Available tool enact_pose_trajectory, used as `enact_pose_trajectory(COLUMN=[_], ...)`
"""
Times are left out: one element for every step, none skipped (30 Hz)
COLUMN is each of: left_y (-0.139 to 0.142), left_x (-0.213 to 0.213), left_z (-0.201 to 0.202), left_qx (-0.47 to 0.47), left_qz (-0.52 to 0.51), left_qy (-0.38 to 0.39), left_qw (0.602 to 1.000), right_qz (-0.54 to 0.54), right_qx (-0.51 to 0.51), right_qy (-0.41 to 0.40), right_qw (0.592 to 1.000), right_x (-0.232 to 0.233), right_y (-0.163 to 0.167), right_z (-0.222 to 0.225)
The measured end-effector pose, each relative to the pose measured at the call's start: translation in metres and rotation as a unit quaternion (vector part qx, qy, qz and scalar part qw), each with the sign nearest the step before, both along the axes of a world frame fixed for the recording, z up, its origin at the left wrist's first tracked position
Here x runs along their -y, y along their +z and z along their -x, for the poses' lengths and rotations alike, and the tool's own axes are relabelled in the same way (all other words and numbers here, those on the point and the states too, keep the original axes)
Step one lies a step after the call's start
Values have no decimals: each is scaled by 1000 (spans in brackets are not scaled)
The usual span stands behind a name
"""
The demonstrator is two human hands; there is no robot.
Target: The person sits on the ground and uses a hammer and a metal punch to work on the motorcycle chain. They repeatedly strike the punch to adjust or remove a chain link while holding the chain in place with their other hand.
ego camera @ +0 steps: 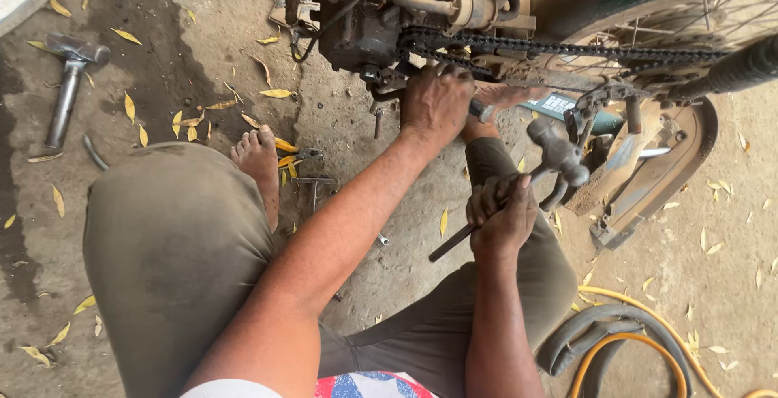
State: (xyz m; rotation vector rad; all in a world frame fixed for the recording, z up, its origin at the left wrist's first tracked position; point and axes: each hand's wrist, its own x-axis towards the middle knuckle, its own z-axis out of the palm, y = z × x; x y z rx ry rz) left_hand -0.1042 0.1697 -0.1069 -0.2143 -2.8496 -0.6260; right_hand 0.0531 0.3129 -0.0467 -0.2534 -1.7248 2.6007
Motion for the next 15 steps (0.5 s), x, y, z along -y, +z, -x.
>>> enact_pose_trajectory(left_y=[4,9,13,18,22,26,29,31,32,33,33,32,32,31,30], left_x=[-6,-10,-11,-13,-13,-11,-7,-4,-2,0,1,2,2,2,1], left_z=[-3,-3,-2,-2,-2,-1,1,1,0,-1,-2,-3,-3,-3,-2], left_qx=[27,50,-3,-53,-101,-93,-86,-79,-80,-83,-85,-85,-84,-84,-100], left_qz=[-5,-7,-25,-44,-64,-70,-77,-84,-83,-82,-79,-87,-96,-105,-113], left_qy=[-18,-33,-13,6,26,19,13,8,11,14,16,12,7,2,9], left_qw=[999,998,1000,998,992,993,993,993,993,993,993,992,992,991,989], right_qz=[-7,-11,-5,-1,2,2,0,-1,-5,-7,-8,-10,-13,-17,-28], right_qx=[0,-4,2,10,20,24,27,31,28,25,22,19,15,12,-16], right_qy=[-10,-18,-28,-39,-50,-48,-45,-40,-38,-36,-35,-31,-29,-27,-21], right_qw=[1000,1000,1000,999,999,999,999,999,999,999,999,999,999,999,999], right_x=[-2,-2,-2,-1,0,-1,-1,-1,-1,-1,0,1,3,4,4], right_y=[2,3,2,2,1,-1,-3,-5,-7,-8,-8,-8,-5,0,6], right_z=[3,6,7,7,6,5,3,2,1,1,2,2,2,2,1])
